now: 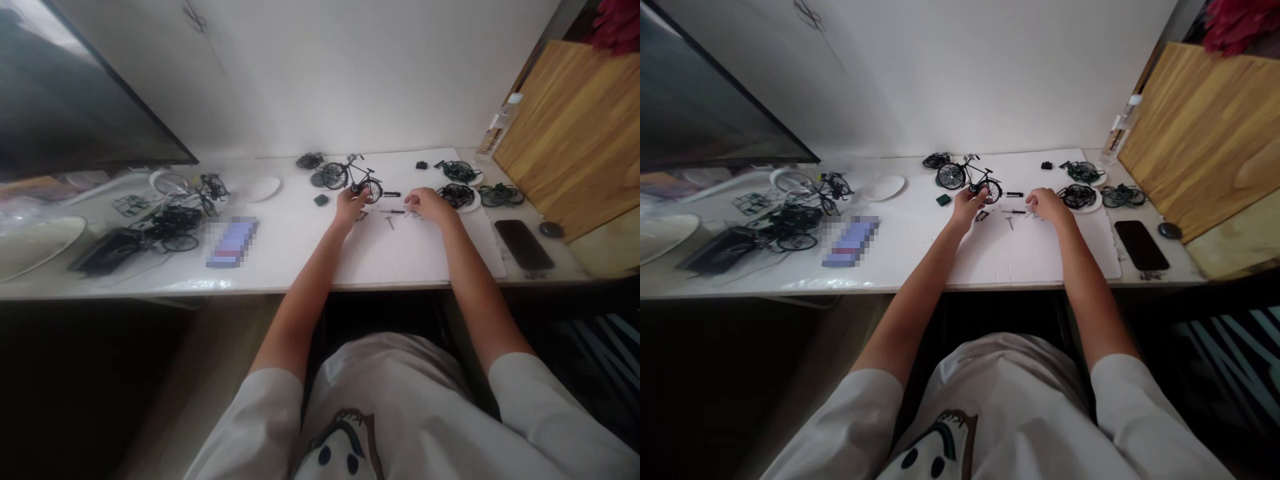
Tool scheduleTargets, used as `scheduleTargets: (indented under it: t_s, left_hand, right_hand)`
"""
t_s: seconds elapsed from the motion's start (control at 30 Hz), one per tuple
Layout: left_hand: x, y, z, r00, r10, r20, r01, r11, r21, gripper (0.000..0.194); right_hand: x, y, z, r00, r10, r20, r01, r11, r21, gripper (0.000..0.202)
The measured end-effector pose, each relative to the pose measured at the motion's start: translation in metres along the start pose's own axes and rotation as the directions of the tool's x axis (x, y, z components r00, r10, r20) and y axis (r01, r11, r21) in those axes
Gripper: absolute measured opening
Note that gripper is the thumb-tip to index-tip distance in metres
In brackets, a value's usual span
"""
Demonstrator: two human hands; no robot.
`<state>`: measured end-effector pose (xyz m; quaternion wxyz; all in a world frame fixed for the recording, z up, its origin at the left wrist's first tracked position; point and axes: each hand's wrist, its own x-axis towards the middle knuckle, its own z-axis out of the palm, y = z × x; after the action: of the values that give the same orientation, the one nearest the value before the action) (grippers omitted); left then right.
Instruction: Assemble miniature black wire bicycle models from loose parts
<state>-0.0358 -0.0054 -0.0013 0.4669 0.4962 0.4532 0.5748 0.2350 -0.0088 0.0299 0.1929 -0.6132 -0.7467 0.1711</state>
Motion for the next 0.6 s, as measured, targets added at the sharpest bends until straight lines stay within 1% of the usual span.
scheduleTargets:
  t_s: [0.17,0.33,0.47,0.6]
  left_hand:
    - [-0.001,0.002,0.000,1.000,0.003,0.007,-0.003,1.000,-0.003,0.025]
    - [0.000,0.000,0.000,1.000,0.003,0.011,-0.003,1.000,0.003,0.027]
    - [0.001,-0.002,0.000,1.000,0.004,0.017,-0.004,1.000,-0.010,0.028]
    - [0.001,-0.003,-0.002,1.000,-0.005,0.015,0.005,1.000,-0.006,0.030]
  right_hand:
    - [0.003,0.003,0.000,1.000,-0.010,-0.030,0.010,1.000,-0.006,0.013]
    - [0.003,0.004,-0.005,0.999,-0.038,-0.005,0.038,0.997,0.062,0.014]
    - [-0.002,0.003,-0.014,0.999,-0.019,0.030,0.017,0.998,0.064,0.005]
    - [-0.006,0.004,-0.024,0.989,0.027,0.147,-0.036,0.998,0.059,0.028]
